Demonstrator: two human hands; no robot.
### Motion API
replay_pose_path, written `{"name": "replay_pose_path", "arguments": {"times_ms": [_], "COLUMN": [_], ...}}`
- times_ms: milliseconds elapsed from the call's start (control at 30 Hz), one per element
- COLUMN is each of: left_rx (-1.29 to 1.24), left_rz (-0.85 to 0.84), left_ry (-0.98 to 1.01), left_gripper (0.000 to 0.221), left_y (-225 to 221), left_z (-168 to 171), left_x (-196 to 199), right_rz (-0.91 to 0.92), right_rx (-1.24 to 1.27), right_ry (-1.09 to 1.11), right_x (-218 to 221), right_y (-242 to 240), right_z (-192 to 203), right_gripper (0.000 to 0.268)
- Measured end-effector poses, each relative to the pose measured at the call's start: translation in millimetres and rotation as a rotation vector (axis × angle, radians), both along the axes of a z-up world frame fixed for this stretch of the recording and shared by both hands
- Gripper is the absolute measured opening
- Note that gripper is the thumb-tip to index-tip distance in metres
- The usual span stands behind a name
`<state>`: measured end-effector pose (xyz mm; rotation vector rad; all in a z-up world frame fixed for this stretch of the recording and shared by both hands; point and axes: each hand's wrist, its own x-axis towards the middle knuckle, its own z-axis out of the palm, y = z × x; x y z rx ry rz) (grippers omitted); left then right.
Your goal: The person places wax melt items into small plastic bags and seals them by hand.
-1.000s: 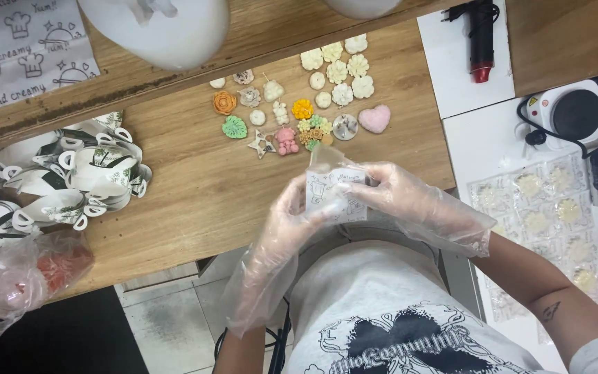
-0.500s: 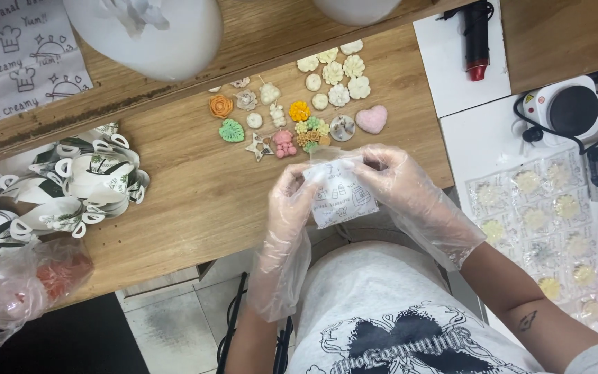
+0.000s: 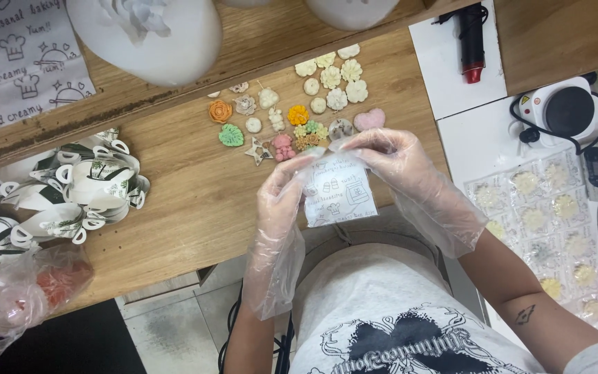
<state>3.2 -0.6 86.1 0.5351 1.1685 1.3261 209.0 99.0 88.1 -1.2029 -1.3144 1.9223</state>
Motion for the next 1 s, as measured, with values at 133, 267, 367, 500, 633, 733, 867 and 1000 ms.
{"name": "replay_pose_path", "arguments": {"times_ms": [133, 267, 367, 500, 633, 733, 867, 1000], "left_rx": [-0.004, -0.096, -0.202, -0.160, -0.219, -0.164, -0.102, 0.059], "left_rz": [0.057, 0.124, 0.139, 0.098, 0.105, 0.058, -0.117, -0.271], "left_ry": [-0.001, -0.080, -0.196, 0.040, 0.141, 0.059, 0.170, 0.193], "left_gripper": [0.023, 0.015, 0.013, 0.018, 0.029, 0.033, 0.030, 0.031], "left_y": [-8, -7, 2, 3, 11, 5, -3, -7], "left_z": [-38, -33, -12, -36, -18, 1, 10, -6], "left_x": [-2, 0, 0, 10, 12, 7, -4, -9], "right_rz": [-0.006, 0.000, -0.022, 0.018, 0.064, 0.147, 0.292, 0.342], "right_rx": [0.028, 0.056, 0.005, -0.085, -0.038, 0.000, -0.035, -0.094], "right_ry": [0.012, 0.001, 0.044, 0.049, 0.024, -0.010, -0.060, -0.014], "right_x": [6, 10, 6, -4, -6, -2, 8, 24], "right_y": [0, -1, -5, -3, -1, 2, 6, 5], "right_z": [-14, -11, 7, 22, 15, 17, 26, 17], "right_gripper": [0.010, 0.009, 0.009, 0.008, 0.025, 0.036, 0.038, 0.034]}}
